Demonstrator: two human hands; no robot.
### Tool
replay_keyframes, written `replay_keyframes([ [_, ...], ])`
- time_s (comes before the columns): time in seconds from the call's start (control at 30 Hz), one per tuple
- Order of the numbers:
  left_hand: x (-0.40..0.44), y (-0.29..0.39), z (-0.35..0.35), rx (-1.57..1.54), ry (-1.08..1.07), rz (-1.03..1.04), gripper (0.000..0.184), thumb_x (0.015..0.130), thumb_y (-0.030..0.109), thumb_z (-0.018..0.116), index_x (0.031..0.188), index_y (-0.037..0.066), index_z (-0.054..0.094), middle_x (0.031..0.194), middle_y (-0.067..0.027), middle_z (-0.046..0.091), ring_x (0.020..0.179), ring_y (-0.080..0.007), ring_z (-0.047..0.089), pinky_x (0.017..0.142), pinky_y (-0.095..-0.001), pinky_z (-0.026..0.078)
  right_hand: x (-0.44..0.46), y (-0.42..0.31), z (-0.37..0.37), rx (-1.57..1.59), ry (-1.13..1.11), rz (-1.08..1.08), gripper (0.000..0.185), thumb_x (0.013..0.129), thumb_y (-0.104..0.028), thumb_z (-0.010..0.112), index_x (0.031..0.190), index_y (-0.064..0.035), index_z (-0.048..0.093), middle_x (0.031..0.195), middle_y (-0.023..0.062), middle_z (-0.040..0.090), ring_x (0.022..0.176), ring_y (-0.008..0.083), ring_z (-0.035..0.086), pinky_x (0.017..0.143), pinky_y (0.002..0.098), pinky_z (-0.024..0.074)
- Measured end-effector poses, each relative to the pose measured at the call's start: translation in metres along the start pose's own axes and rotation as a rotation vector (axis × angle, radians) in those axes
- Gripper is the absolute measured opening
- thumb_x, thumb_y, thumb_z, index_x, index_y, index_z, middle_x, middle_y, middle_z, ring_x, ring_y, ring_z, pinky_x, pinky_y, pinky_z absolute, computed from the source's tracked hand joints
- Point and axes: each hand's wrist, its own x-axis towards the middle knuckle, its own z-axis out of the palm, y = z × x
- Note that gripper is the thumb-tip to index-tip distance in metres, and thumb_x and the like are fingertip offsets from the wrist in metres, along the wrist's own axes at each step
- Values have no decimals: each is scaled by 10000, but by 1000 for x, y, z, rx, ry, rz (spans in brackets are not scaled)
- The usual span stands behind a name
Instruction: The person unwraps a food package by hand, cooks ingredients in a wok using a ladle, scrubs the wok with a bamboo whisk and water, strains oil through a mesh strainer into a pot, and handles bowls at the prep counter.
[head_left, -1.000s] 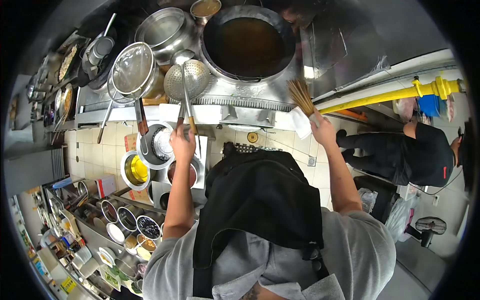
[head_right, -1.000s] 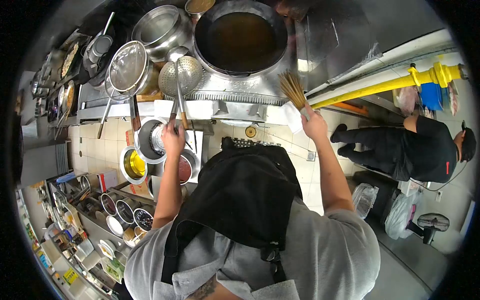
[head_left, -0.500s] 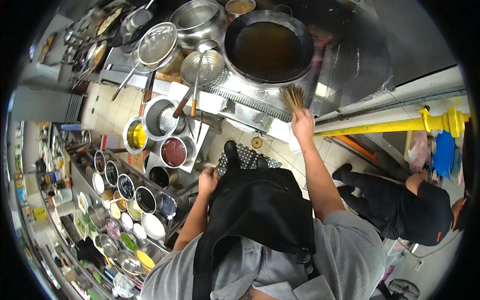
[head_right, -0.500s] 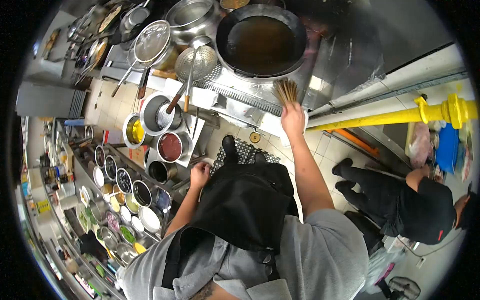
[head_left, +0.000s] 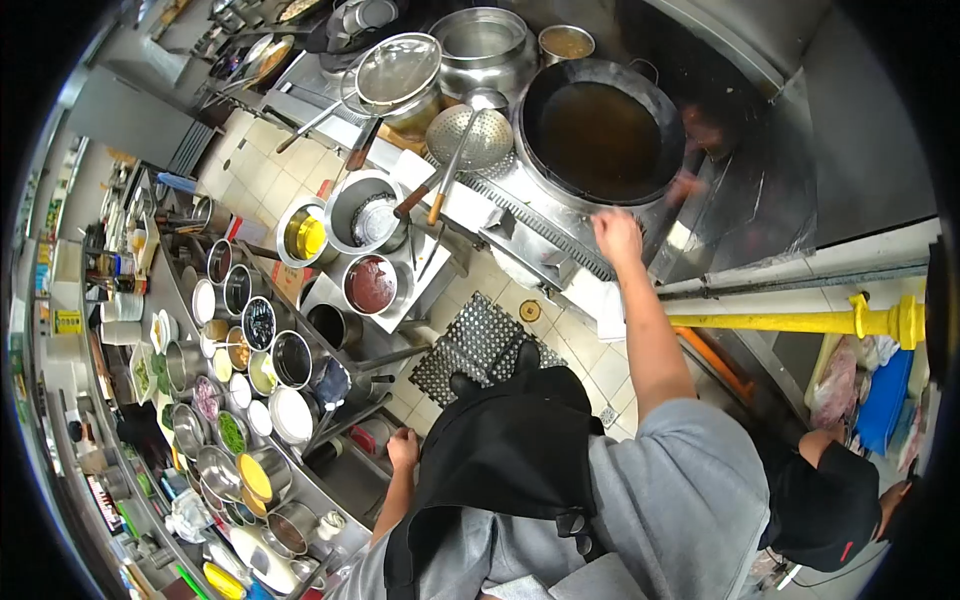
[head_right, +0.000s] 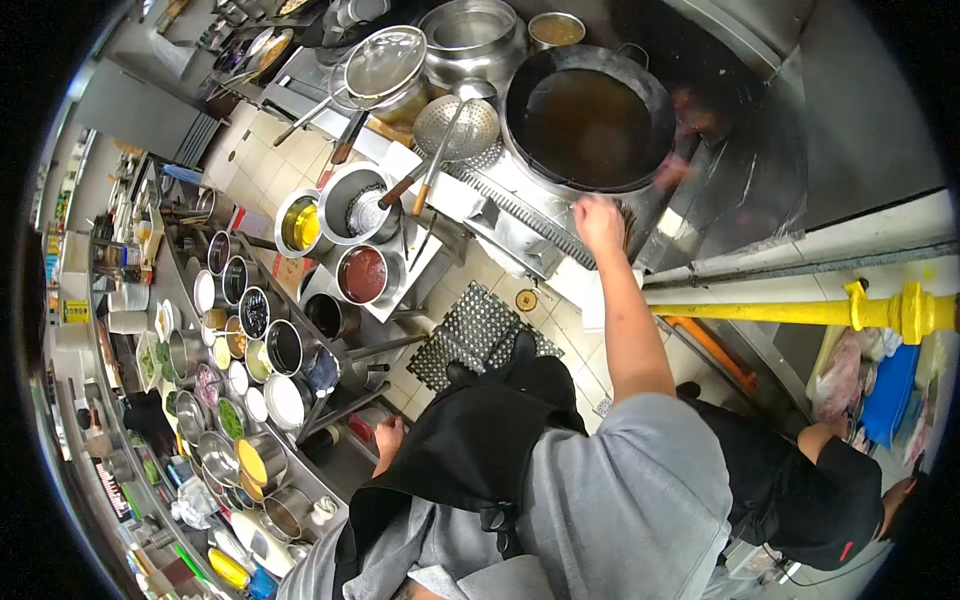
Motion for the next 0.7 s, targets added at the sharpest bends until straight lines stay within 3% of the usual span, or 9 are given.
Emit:
replay_keyframes([
  [0.07,-13,-3,11,-82,58,-64,290,864,307,604,929,58,738,866,-187,721,888,-344,709,830,-421,543,-27,6,-4,-93,-304,215,269,894,-327,630,851,-73,708,919,198,688,878,397,656,800,487,531],
  [0.13,-13,-23,34,-185,44,-124,311,844,337,627,927,62,745,845,-175,725,881,-342,711,824,-413,544,-56,40,36,-124,-259,267,229,886,-146,537,981,-80,735,1054,192,704,1001,372,670,893,449,533],
  [0.2,-11,-42,47,-237,-127,-115,339,829,363,647,961,67,745,852,-177,725,888,-332,714,821,-402,543,-41,16,11,-217,-435,541,300,866,-85,496,1064,-47,717,1139,219,678,1090,366,646,947,443,514],
  [0.27,-2,-63,57,-228,-144,-112,358,815,375,659,986,74,750,872,-159,735,867,-289,721,820,-372,540,-26,-16,-21,-193,-432,546,308,869,-81,490,1081,-39,708,1166,230,664,1113,365,634,949,448,510],
  [0.3,-1,-55,42,-215,-179,-147,335,831,346,657,972,53,739,823,-143,724,782,-273,707,739,-370,542,-21,-27,-25,-166,-427,559,316,872,-77,483,1098,-32,699,1192,241,649,1136,365,621,952,454,507],
  [0.33,3,-53,40,-209,-213,-179,314,848,316,654,957,31,728,773,-127,713,698,-258,694,658,-367,544,-14,-32,-22,-168,-430,543,316,872,-77,483,1098,-32,699,1192,241,649,1136,365,621,952,454,507],
  [0.4,17,-61,43,-789,-335,-382,179,905,161,606,944,-12,628,693,-55,598,479,-180,548,396,-305,401,3,-43,-15,-118,-210,369,298,886,-124,538,1134,-30,674,1149,227,660,1089,385,627,917,462,513],
  [0.53,27,-65,35,-963,-235,-428,231,913,176,588,1040,-11,638,745,-83,622,524,-173,587,420,-288,430,42,-79,30,-56,159,-79,372,864,-264,644,1142,-18,646,1109,216,634,1052,393,592,900,468,491],
  [0.7,5,-66,47,-990,-240,-401,239,921,193,584,1037,-3,656,817,-101,660,549,-173,608,462,-278,461,73,-70,92,62,58,-30,210,906,-176,557,971,-17,679,995,214,663,986,384,620,884,478,482],
])
